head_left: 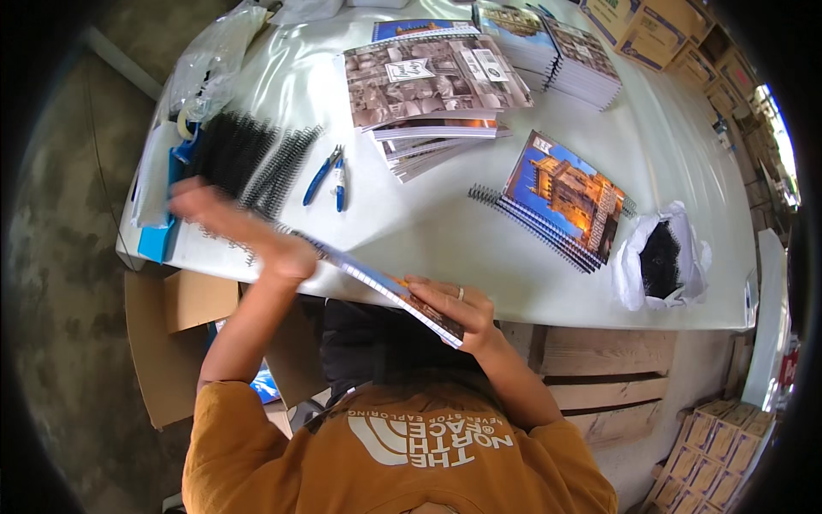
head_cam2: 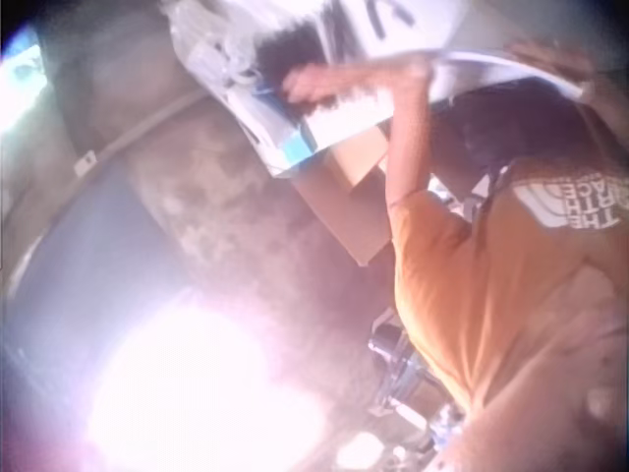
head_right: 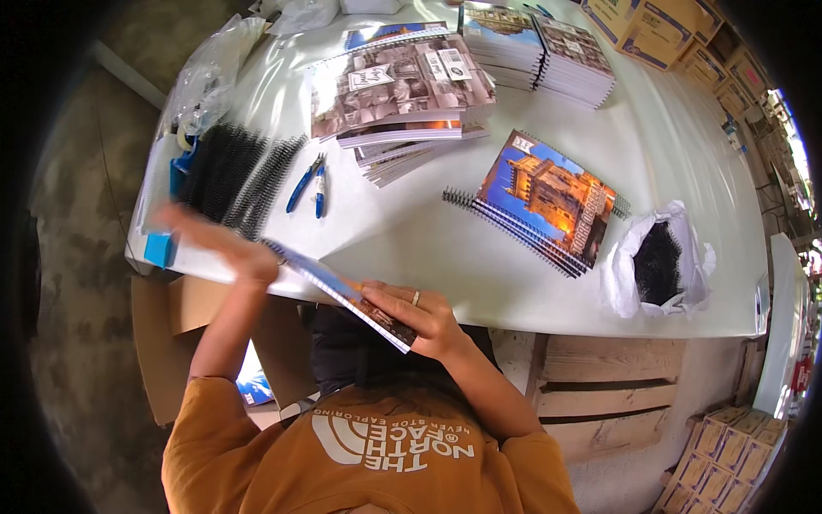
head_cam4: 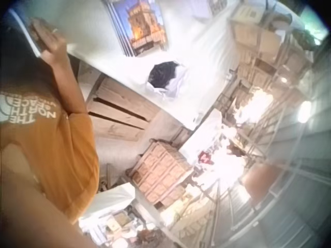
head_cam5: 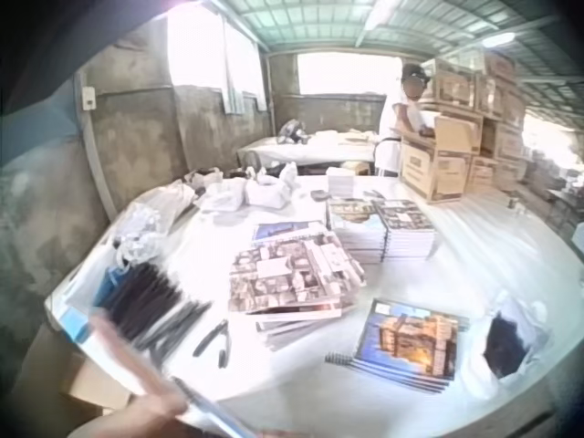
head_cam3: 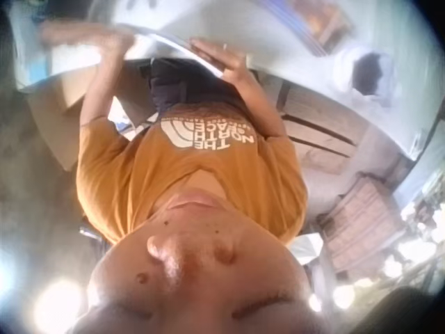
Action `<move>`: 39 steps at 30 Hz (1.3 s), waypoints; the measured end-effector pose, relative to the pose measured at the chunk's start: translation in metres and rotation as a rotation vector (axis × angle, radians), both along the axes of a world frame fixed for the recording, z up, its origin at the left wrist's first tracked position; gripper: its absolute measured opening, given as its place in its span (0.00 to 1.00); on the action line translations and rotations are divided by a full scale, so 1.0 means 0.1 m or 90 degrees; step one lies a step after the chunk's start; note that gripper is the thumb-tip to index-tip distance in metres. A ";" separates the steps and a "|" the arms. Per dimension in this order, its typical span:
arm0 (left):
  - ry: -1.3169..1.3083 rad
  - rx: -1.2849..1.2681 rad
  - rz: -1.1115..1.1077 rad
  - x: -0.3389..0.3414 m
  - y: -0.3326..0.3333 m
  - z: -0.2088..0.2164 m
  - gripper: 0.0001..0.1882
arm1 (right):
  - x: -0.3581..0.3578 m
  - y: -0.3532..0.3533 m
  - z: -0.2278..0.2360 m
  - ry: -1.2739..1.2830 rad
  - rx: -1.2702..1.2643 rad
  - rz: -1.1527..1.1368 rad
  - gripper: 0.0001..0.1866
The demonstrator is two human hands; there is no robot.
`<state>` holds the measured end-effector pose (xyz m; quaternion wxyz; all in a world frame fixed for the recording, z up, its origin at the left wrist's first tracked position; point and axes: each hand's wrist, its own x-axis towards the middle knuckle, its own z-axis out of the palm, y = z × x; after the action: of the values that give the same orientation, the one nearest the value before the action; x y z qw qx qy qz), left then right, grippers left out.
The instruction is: The person binds booklets by manually threading a plastic spiral coil through pre-punched holes in the pages, crimping the ends of the coil, and stacking the finished booklets on a table.
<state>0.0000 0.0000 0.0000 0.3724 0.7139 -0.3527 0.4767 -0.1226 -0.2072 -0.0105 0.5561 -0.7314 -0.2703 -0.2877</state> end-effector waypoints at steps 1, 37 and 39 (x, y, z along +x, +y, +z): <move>-0.009 0.002 0.009 0.01 0.03 0.02 0.64 | 0.02 -0.01 -0.03 0.020 0.006 -0.015 0.17; 0.528 0.524 -0.195 0.18 0.09 1.29 0.11 | 0.11 -0.23 0.06 0.312 0.156 0.007 0.13; 0.432 0.525 -0.122 0.09 0.07 1.24 0.12 | 0.10 -0.21 0.07 0.301 0.127 -0.008 0.13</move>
<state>0.0090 0.0067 0.1244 0.1963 0.8793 -0.4338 0.0058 -0.1131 -0.2285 -0.0040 0.6712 -0.7218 -0.0983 -0.1373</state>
